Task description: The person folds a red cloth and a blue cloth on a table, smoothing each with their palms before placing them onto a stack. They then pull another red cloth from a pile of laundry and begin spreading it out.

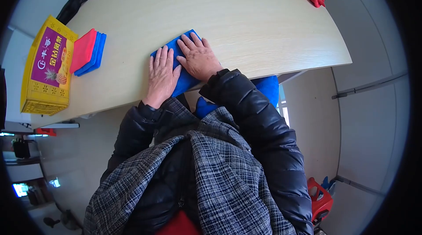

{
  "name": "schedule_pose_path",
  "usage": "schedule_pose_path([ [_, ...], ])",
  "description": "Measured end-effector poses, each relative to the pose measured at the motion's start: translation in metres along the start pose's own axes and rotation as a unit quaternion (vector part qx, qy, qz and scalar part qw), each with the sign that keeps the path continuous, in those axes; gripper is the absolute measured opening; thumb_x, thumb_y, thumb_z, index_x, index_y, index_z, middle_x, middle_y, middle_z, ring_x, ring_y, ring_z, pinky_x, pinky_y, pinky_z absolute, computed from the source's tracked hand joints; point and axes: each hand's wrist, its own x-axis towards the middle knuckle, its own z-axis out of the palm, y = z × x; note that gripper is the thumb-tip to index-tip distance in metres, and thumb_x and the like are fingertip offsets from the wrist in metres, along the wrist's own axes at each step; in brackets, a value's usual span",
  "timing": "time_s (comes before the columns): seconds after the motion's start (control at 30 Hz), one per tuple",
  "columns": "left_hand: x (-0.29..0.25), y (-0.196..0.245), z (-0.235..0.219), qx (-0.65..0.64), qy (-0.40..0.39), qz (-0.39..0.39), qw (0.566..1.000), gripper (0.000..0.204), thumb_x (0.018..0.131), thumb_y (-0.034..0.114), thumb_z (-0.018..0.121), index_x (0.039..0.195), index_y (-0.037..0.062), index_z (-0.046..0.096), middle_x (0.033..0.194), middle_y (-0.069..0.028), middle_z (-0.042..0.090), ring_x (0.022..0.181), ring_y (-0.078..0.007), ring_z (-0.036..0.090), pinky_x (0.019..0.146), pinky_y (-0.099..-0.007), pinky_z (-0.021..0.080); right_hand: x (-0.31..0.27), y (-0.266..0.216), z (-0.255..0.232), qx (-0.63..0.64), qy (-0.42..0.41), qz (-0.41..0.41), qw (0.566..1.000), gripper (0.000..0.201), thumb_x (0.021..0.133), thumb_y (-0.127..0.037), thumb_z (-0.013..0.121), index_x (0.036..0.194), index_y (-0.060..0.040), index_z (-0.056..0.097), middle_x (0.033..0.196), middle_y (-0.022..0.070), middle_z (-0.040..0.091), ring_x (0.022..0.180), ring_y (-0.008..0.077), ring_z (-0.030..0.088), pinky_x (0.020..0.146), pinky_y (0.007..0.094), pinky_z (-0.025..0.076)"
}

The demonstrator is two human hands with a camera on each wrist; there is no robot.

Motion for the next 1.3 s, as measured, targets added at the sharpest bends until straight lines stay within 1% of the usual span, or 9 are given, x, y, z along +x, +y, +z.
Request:
schedule_pose_path([
  [0.07, -0.005, -0.002, 0.003, 0.012, -0.017, -0.009, 1.0, 0.066, 0.1, 0.038, 0.054, 0.15, -0.0014, 0.037, 0.158, -0.0215, 0.034, 0.149, -0.0355, 0.028, 0.121, -0.0545, 0.021, -0.003, 0.002, 0.007, -0.013, -0.019, 0.015, 1.0, 0.06, 0.103, -0.042, 0.044, 0.152, -0.0075, 0.041, 0.16, 0.0133, 0.037, 0.15, 0.0361, 0.028, 0.121, 0.0505, 0.024],
  [0.33, -0.009, -0.002, -0.002, -0.037, -0.041, -0.056, 0.997, 0.067, 0.102, 0.037, 0.051, 0.154, 0.0004, 0.031, 0.163, -0.0194, 0.026, 0.152, -0.0354, 0.022, 0.122, -0.0526, 0.018, -0.006, 0.005, 0.009, 0.0, -0.007, 0.075, 0.997, 0.061, 0.103, -0.042, 0.045, 0.153, -0.0075, 0.039, 0.159, 0.0138, 0.038, 0.149, 0.0354, 0.03, 0.12, 0.0497, 0.025],
  [0.5, -0.015, -0.003, -0.004, -0.04, -0.032, -0.062, 0.997, 0.066, 0.102, 0.037, 0.05, 0.154, -0.0001, 0.032, 0.163, -0.0195, 0.026, 0.152, -0.0356, 0.021, 0.123, -0.0526, 0.017, -0.014, 0.011, -0.004, -0.008, 0.002, 0.1, 0.995, 0.061, 0.103, -0.042, 0.045, 0.153, -0.0076, 0.038, 0.159, 0.0141, 0.037, 0.149, 0.0358, 0.03, 0.12, 0.0511, 0.025],
  [0.6, -0.019, -0.005, -0.008, -0.035, -0.035, -0.052, 0.997, 0.07, 0.101, 0.04, 0.052, 0.152, -0.0035, 0.033, 0.162, -0.0211, 0.027, 0.152, -0.0355, 0.021, 0.123, -0.0539, 0.016, -0.014, 0.008, -0.021, -0.081, -0.078, 0.161, 0.981, 0.061, 0.103, -0.042, 0.045, 0.153, -0.0077, 0.038, 0.159, 0.0145, 0.036, 0.149, 0.0365, 0.03, 0.12, 0.0533, 0.024],
  [0.63, -0.018, -0.002, -0.01, -0.036, -0.033, -0.051, 0.998, 0.07, 0.101, 0.04, 0.052, 0.152, -0.0035, 0.033, 0.162, -0.0211, 0.027, 0.152, -0.0355, 0.021, 0.123, -0.0539, 0.016, -0.014, 0.005, -0.021, -0.084, -0.076, 0.161, 0.98, 0.061, 0.103, -0.042, 0.045, 0.153, -0.0077, 0.038, 0.159, 0.0145, 0.036, 0.149, 0.0365, 0.03, 0.12, 0.0533, 0.024],
  [0.73, -0.019, 0.007, -0.013, -0.024, -0.027, -0.011, 0.999, 0.07, 0.101, 0.04, 0.051, 0.153, -0.003, 0.033, 0.162, -0.021, 0.027, 0.152, -0.0345, 0.02, 0.123, -0.0542, 0.013, -0.013, -0.012, -0.01, -0.071, 0.022, 0.038, 0.997, 0.06, 0.103, -0.041, 0.046, 0.152, -0.0075, 0.039, 0.159, 0.0143, 0.037, 0.149, 0.0369, 0.03, 0.12, 0.055, 0.024],
  [0.87, -0.024, 0.01, -0.001, -0.025, -0.039, -0.016, 0.999, 0.069, 0.101, 0.04, 0.052, 0.152, -0.0027, 0.033, 0.161, -0.0211, 0.028, 0.152, -0.0343, 0.02, 0.123, -0.0554, 0.013, -0.013, -0.015, 0.007, -0.029, 0.007, 0.02, 0.999, 0.059, 0.103, -0.04, 0.046, 0.152, -0.0088, 0.04, 0.159, 0.0137, 0.037, 0.149, 0.0369, 0.03, 0.12, 0.0541, 0.024],
  [1.0, -0.025, 0.007, -0.004, -0.02, -0.035, -0.003, 0.999, 0.069, 0.1, 0.039, 0.053, 0.152, -0.0021, 0.034, 0.161, -0.021, 0.029, 0.152, -0.0343, 0.021, 0.122, -0.0564, 0.014, -0.014, -0.005, 0.005, -0.02, -0.006, 0.051, 0.998, 0.057, 0.104, -0.039, 0.045, 0.153, -0.011, 0.039, 0.16, 0.0134, 0.036, 0.148, 0.0373, 0.03, 0.12, 0.0537, 0.024],
  [1.3, -0.026, 0.009, -0.01, -0.026, -0.017, -0.005, 1.0, 0.068, 0.1, 0.038, 0.054, 0.152, -0.0011, 0.035, 0.16, -0.0202, 0.032, 0.151, -0.0343, 0.024, 0.122, -0.057, 0.015, -0.028, 0.01, -0.004, -0.018, 0.005, 0.096, 0.995, 0.057, 0.103, -0.04, 0.045, 0.151, -0.0089, 0.042, 0.159, 0.0157, 0.037, 0.147, 0.0377, 0.032, 0.119, 0.0537, 0.025],
])
